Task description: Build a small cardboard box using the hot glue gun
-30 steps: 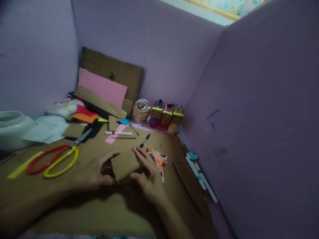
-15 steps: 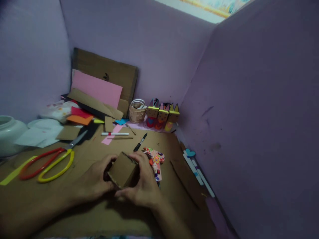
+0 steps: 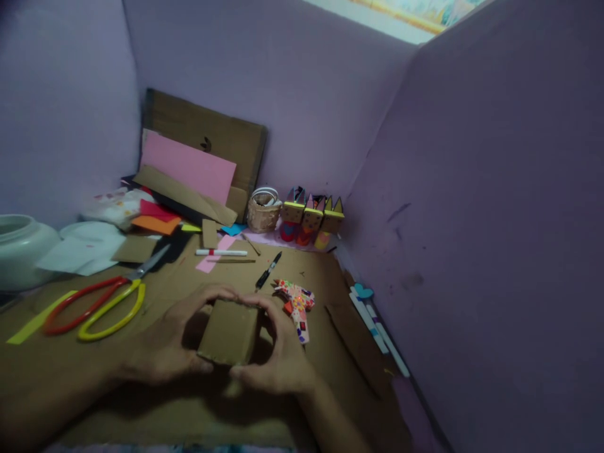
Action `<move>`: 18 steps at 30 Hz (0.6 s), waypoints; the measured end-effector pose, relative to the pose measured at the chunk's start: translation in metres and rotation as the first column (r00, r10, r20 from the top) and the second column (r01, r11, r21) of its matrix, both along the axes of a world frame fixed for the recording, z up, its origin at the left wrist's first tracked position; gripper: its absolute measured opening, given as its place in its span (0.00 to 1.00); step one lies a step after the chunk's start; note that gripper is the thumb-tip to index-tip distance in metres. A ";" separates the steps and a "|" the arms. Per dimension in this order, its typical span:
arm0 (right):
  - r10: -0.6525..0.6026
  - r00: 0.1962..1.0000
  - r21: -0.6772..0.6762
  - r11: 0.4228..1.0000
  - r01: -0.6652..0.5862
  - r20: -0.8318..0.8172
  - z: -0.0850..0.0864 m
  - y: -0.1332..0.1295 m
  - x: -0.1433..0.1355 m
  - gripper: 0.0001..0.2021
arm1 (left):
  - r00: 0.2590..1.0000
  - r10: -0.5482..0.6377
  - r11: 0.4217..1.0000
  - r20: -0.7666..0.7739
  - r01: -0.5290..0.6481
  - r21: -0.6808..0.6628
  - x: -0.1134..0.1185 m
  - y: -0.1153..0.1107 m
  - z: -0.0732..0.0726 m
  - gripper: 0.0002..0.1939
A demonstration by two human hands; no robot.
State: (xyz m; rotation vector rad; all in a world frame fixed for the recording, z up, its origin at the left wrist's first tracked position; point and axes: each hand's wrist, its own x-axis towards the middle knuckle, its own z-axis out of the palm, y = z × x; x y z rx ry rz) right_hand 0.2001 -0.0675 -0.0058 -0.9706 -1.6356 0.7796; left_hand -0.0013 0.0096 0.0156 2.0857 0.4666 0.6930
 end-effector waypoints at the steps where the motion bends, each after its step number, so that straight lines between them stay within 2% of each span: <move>1: -0.003 1.000 0.003 1.000 0.003 0.017 0.000 0.000 0.000 0.34 | 1.000 -0.012 1.000 0.016 0.012 -0.008 0.000 0.000 0.000 0.36; 5: -0.004 0.999 -0.034 0.999 0.006 0.053 -0.001 0.000 0.001 0.38 | 0.997 -0.056 0.996 0.044 0.059 -0.060 0.000 -0.001 -0.003 0.37; 8: -0.006 0.995 -0.040 0.999 0.011 0.104 -0.003 -0.001 0.004 0.45 | 0.999 -0.045 0.999 0.026 0.046 -0.023 0.001 -0.002 -0.006 0.39; 10: -0.076 0.986 -0.002 0.997 0.077 0.149 -0.003 -0.002 0.010 0.47 | 1.000 0.009 1.000 0.015 -0.009 0.025 0.001 -0.001 -0.008 0.39; 11: -0.168 0.974 0.027 0.986 0.166 0.155 -0.002 -0.002 0.015 0.45 | 0.999 0.050 0.998 0.013 -0.050 0.045 0.001 0.000 -0.008 0.38; 12: -0.301 0.941 0.051 0.954 0.296 0.157 -0.001 -0.002 0.020 0.41 | 0.996 0.092 0.994 0.013 -0.093 0.061 0.001 0.001 -0.009 0.37; 13: -0.457 0.873 0.062 0.889 0.454 0.169 0.001 -0.001 0.027 0.34 | 0.991 0.134 0.988 0.018 -0.134 0.071 0.001 0.003 -0.009 0.37; 14: -0.624 0.752 0.071 0.777 0.625 0.211 0.002 0.000 0.033 0.27 | 0.985 0.174 0.981 0.022 -0.175 0.078 0.001 0.005 -0.009 0.37; 15: -0.730 0.602 0.060 0.650 0.757 0.323 0.004 0.001 0.039 0.23 | 0.977 0.210 0.974 0.027 -0.212 0.085 0.000 0.007 -0.009 0.37; 16: -0.743 0.478 0.038 0.558 0.829 0.469 0.005 0.002 0.045 0.22 | 0.970 0.239 0.966 0.033 -0.241 0.094 0.000 0.009 -0.008 0.37; 17: -0.696 0.413 -0.008 0.506 0.863 0.588 0.007 0.003 0.049 0.22 | 0.964 0.263 0.958 0.040 -0.266 0.106 -0.001 0.011 -0.007 0.37; 18: -0.621 0.385 -0.053 0.484 0.874 0.683 0.009 0.004 0.051 0.21 | 0.958 0.282 0.950 0.052 -0.286 0.123 -0.001 0.013 -0.005 0.36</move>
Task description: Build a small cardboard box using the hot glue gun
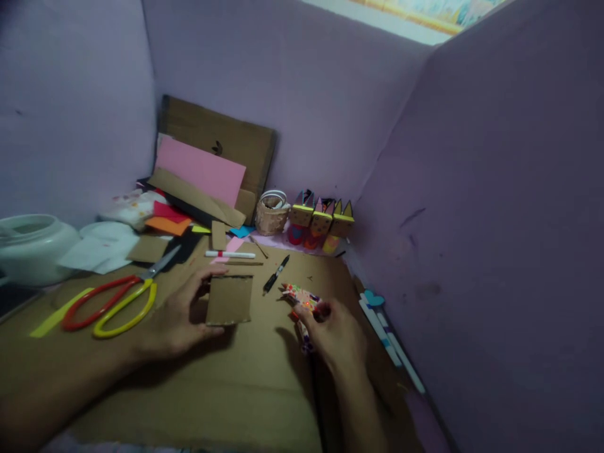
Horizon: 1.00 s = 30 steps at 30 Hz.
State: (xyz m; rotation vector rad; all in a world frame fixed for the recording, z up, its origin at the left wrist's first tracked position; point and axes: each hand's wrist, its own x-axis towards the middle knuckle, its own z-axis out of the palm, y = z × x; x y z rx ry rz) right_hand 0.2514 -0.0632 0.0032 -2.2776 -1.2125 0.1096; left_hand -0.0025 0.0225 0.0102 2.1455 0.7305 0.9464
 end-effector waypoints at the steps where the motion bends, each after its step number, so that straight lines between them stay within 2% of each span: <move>1: 0.003 1.000 -0.099 0.995 -0.003 0.005 0.002 0.001 0.001 0.21 | 1.000 0.016 1.000 0.006 -0.016 0.020 0.000 0.001 0.001 0.36; 2: 0.017 1.000 -0.158 0.987 -0.017 -0.002 0.003 0.002 0.001 0.20 | 1.000 0.024 0.999 0.012 -0.025 0.035 -0.001 0.002 0.002 0.36; 4: 0.035 0.998 -0.175 0.984 -0.044 -0.054 0.004 0.003 0.000 0.16 | 0.999 0.031 0.998 0.017 -0.032 0.048 -0.001 0.004 0.002 0.35; 6: 0.040 0.978 -0.107 0.992 -0.062 -0.203 0.003 0.003 -0.001 0.13 | 0.999 0.042 0.997 0.006 -0.042 0.059 -0.001 0.005 0.001 0.35; 8: 0.062 0.925 -0.033 0.996 -0.081 -0.374 0.001 0.004 -0.001 0.12 | 0.998 0.057 0.995 -0.006 -0.056 0.088 -0.002 0.007 -0.001 0.35; 11: 0.108 0.847 0.058 0.994 -0.092 -0.520 -0.002 0.003 -0.003 0.10 | 0.997 0.073 0.990 -0.011 -0.071 0.123 -0.003 0.009 -0.003 0.35; 14: 0.255 0.672 0.261 0.961 -0.094 -0.695 0.000 -0.001 -0.011 0.18 | 0.997 0.074 0.987 -0.015 -0.071 0.143 -0.003 0.010 -0.004 0.36; 16: 0.382 0.547 0.382 0.916 -0.119 -0.745 0.003 -0.005 -0.017 0.21 | 0.997 0.068 0.982 -0.022 -0.063 0.178 -0.002 0.010 -0.004 0.36; 17: 0.430 0.513 0.417 0.897 -0.149 -0.743 0.005 -0.007 -0.021 0.22 | 0.998 0.063 0.978 -0.025 -0.057 0.202 -0.002 0.010 -0.004 0.36; 23: 0.609 0.471 0.499 0.793 -0.350 -0.638 0.003 -0.012 -0.038 0.26 | 0.999 0.042 0.927 -0.030 -0.027 0.374 -0.002 0.013 -0.010 0.37; 30: 0.633 0.562 0.492 0.772 -0.403 -0.533 -0.006 -0.011 -0.041 0.18 | 0.995 0.048 0.901 -0.091 -0.004 0.434 -0.005 0.011 -0.014 0.39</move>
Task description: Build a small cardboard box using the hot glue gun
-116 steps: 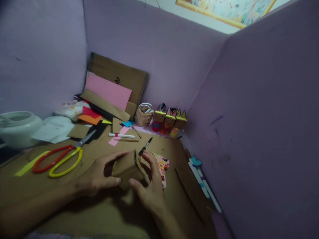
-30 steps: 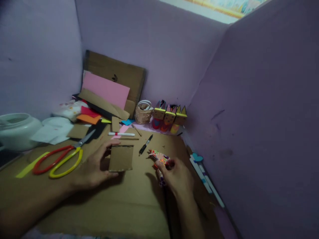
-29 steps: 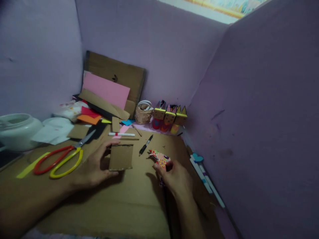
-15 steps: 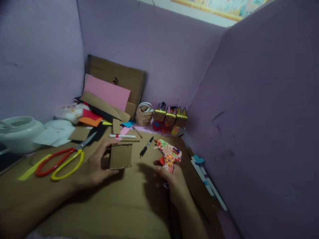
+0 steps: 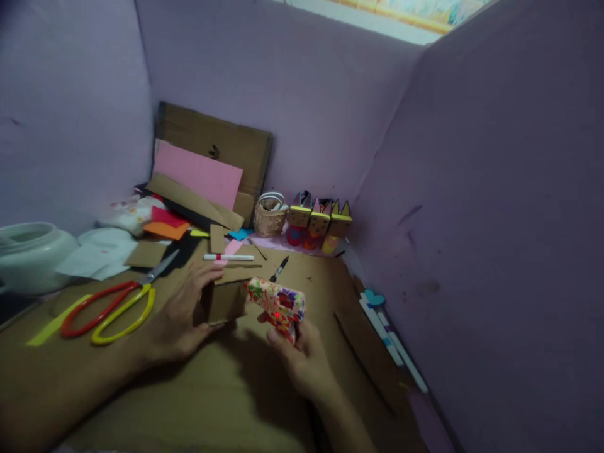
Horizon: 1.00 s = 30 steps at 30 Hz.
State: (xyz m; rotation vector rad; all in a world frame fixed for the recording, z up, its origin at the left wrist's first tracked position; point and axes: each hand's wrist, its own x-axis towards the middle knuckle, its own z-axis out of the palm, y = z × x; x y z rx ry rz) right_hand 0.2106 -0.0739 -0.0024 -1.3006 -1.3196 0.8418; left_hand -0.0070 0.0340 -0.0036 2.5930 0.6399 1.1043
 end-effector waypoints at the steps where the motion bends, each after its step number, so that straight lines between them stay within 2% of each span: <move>1: -0.001 1.000 0.004 1.000 0.001 0.010 -0.001 0.000 0.000 0.18 | 1.000 0.001 1.000 0.001 -0.001 0.004 0.000 -0.001 0.000 0.39; 12: -0.009 1.000 -0.017 1.000 0.009 0.019 -0.009 0.000 0.000 0.13 | 0.998 0.006 0.999 -0.070 -0.004 0.038 -0.001 -0.005 0.006 0.40; 20: 0.022 0.999 -0.042 0.999 -0.021 0.025 -0.003 -0.001 -0.001 0.14 | 0.995 0.023 0.998 -0.098 -0.018 0.052 -0.001 -0.007 0.005 0.41; 30: 0.024 0.999 -0.041 0.999 -0.022 0.038 -0.005 -0.002 -0.002 0.16 | 0.994 -0.005 0.998 -0.107 0.012 0.062 -0.001 -0.005 0.003 0.39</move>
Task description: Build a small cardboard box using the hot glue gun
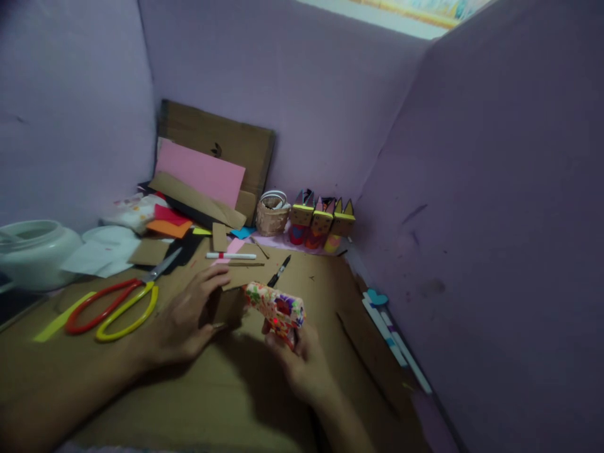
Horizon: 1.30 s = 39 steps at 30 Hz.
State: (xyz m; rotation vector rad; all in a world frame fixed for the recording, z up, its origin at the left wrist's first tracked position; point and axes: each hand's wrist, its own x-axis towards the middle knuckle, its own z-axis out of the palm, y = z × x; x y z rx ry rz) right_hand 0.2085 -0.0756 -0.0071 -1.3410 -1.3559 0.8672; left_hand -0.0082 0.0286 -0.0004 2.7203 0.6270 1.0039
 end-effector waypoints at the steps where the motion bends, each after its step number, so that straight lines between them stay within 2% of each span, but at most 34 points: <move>1: 0.004 1.000 0.002 1.000 -0.004 -0.005 0.000 0.000 0.000 0.16 | 1.000 0.000 1.000 0.003 0.000 0.005 0.000 0.000 0.000 0.38; 13: 0.032 0.999 0.033 0.999 -0.034 0.041 0.006 -0.004 -0.007 0.13 | 1.000 -0.017 1.000 -0.002 0.017 0.000 0.002 -0.001 -0.001 0.43; 24: 0.022 1.000 0.010 1.000 -0.022 -0.009 0.000 -0.003 -0.005 0.13 | 0.999 -0.019 0.999 0.045 0.020 -0.037 0.004 -0.004 0.001 0.42; 32: 0.019 1.000 0.041 0.999 -0.019 0.002 0.007 -0.004 -0.010 0.13 | 1.000 -0.024 1.000 -0.009 0.024 -0.006 0.004 -0.003 -0.002 0.44; 39: 0.002 1.000 0.030 1.000 -0.002 0.015 0.005 -0.004 -0.008 0.12 | 0.998 -0.024 0.997 0.054 0.028 -0.074 0.008 -0.004 -0.001 0.43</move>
